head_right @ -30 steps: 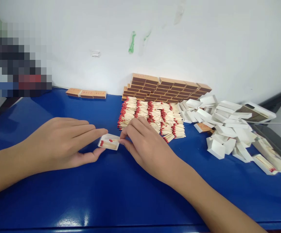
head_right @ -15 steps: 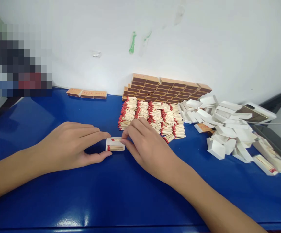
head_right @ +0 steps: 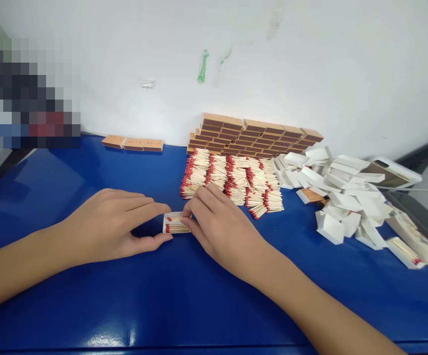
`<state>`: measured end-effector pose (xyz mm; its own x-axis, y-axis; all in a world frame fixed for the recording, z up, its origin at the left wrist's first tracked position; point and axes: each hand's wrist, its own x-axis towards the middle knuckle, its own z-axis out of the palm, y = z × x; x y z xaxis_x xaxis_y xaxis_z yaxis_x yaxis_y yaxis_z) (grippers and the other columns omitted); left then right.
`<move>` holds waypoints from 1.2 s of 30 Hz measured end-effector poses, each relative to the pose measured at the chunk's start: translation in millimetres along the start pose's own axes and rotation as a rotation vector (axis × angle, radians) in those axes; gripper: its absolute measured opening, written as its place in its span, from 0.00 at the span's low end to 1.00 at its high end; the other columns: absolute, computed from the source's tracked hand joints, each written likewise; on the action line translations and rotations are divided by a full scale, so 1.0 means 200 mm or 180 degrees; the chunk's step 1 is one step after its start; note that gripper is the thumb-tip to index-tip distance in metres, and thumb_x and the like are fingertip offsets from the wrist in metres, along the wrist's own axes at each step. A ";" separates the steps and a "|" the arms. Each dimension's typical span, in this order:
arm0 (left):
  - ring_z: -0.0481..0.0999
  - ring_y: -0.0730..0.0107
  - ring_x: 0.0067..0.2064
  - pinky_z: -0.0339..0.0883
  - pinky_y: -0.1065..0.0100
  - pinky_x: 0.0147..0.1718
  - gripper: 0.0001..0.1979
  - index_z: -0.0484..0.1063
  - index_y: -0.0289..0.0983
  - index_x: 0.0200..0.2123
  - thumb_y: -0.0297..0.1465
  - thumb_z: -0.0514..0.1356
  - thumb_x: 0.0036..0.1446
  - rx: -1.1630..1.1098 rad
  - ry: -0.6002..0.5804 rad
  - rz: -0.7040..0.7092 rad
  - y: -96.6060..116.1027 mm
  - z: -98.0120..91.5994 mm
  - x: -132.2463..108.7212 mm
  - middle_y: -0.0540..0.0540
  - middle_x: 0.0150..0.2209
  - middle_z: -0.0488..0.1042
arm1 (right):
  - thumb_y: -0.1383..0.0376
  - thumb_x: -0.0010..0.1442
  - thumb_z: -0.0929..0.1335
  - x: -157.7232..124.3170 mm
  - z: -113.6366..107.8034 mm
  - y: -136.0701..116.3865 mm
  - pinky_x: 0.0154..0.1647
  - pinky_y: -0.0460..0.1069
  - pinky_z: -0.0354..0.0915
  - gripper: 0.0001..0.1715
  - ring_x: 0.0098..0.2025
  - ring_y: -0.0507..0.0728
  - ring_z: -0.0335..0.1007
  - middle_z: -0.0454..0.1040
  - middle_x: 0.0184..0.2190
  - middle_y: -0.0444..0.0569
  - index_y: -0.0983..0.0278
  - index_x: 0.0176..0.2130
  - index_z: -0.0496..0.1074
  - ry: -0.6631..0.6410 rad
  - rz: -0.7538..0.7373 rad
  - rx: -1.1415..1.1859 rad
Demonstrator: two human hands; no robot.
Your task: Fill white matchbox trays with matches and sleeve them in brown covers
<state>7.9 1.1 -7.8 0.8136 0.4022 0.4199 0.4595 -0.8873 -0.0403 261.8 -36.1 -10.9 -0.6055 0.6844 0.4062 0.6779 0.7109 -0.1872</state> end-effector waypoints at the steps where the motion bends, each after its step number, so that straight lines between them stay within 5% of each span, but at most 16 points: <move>1: 0.77 0.67 0.29 0.63 0.64 0.29 0.11 0.78 0.37 0.42 0.39 0.62 0.70 -0.0007 -0.0005 -0.0007 0.00 0.00 0.00 0.53 0.28 0.76 | 0.69 0.75 0.66 0.00 0.00 0.00 0.47 0.56 0.68 0.05 0.45 0.62 0.68 0.74 0.40 0.54 0.63 0.42 0.71 0.0006 -0.0011 -0.0021; 14: 0.78 0.69 0.29 0.63 0.63 0.29 0.11 0.79 0.38 0.43 0.39 0.64 0.69 -0.0188 -0.0054 -0.0108 -0.01 0.01 0.00 0.54 0.28 0.76 | 0.66 0.75 0.68 0.00 0.02 0.05 0.45 0.56 0.68 0.06 0.44 0.62 0.68 0.74 0.39 0.52 0.62 0.40 0.69 0.0105 0.0172 0.0100; 22: 0.77 0.70 0.29 0.62 0.65 0.29 0.11 0.80 0.39 0.44 0.41 0.64 0.68 -0.0307 -0.0258 -0.0245 -0.01 0.02 -0.01 0.54 0.29 0.78 | 0.67 0.75 0.67 0.01 0.07 0.17 0.48 0.59 0.69 0.06 0.45 0.63 0.69 0.74 0.41 0.54 0.63 0.49 0.74 0.0102 0.0322 -0.0117; 36: 0.78 0.70 0.30 0.61 0.66 0.30 0.13 0.80 0.39 0.46 0.42 0.64 0.68 -0.0384 -0.0469 -0.0453 -0.02 0.02 0.01 0.53 0.30 0.79 | 0.67 0.75 0.67 0.02 0.10 0.19 0.46 0.58 0.68 0.06 0.45 0.63 0.69 0.74 0.41 0.53 0.61 0.41 0.68 -0.0024 0.0460 -0.0022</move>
<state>8.8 5.3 -10.1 0.7909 0.5460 0.2763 0.5346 -0.8362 0.1223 277.2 -2.2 -33.3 -0.5043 0.7808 0.3687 0.7611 0.6037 -0.2372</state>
